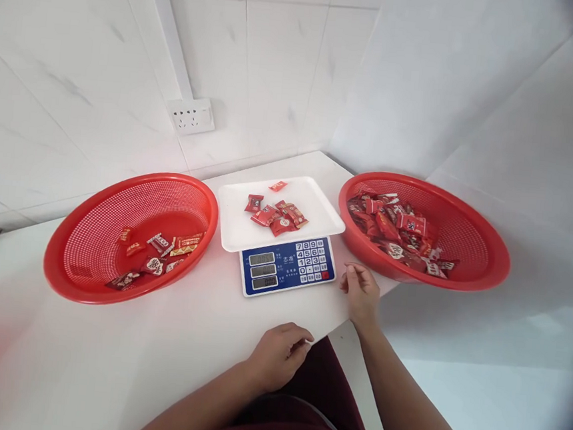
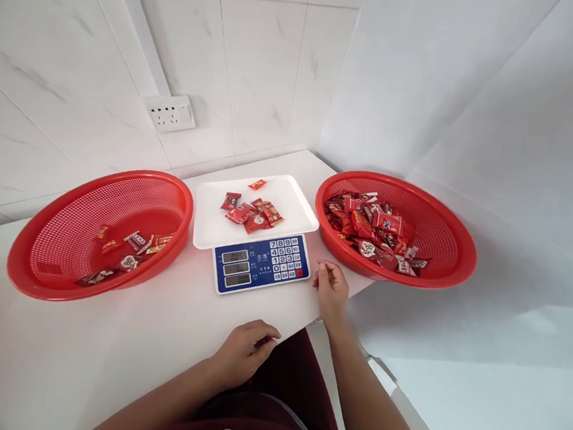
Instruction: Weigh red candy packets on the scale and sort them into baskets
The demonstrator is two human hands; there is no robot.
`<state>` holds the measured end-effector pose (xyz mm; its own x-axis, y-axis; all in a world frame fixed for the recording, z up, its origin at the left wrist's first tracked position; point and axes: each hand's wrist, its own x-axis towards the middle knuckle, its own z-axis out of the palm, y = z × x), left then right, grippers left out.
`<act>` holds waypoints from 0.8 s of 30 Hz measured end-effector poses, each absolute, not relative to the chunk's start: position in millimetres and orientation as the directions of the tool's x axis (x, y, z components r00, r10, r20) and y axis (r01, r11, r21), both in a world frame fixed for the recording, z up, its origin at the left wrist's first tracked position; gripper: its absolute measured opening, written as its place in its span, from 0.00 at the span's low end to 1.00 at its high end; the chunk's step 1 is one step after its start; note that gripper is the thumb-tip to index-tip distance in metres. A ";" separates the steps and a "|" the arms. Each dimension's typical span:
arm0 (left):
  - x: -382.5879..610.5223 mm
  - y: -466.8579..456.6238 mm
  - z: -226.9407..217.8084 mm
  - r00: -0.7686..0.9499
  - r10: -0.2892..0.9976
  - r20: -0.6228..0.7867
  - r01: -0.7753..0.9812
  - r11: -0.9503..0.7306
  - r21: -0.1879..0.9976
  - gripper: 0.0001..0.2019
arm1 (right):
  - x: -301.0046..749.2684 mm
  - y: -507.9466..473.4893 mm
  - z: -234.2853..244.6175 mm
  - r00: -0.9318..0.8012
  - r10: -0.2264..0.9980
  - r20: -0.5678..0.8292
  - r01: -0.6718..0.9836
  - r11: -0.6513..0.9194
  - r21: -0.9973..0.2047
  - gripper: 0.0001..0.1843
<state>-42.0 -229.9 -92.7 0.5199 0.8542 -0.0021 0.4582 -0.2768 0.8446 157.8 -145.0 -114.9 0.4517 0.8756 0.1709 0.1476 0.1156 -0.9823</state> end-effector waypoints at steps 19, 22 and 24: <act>-39.3 -228.1 -90.7 0.511 0.859 -0.016 0.467 -0.263 0.845 0.11 | 153.5 -146.0 -118.0 0.358 0.919 0.166 0.249 0.078 -0.965 0.19; -39.1 -229.7 -89.9 0.507 0.862 -0.005 0.456 -0.263 0.850 0.11 | 153.3 -146.4 -117.9 0.351 0.920 0.173 0.258 0.082 -0.963 0.19; -39.0 -230.6 -89.7 0.499 0.867 0.011 0.423 -0.254 0.870 0.11 | 153.3 -146.7 -117.4 0.346 0.922 0.175 0.261 0.085 -0.962 0.19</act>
<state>-39.0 -230.6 -89.7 0.4988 0.8666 0.0108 0.4229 -0.2542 0.8698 153.3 -146.7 -117.4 0.3457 0.9219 0.1751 0.2609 0.0848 -0.9616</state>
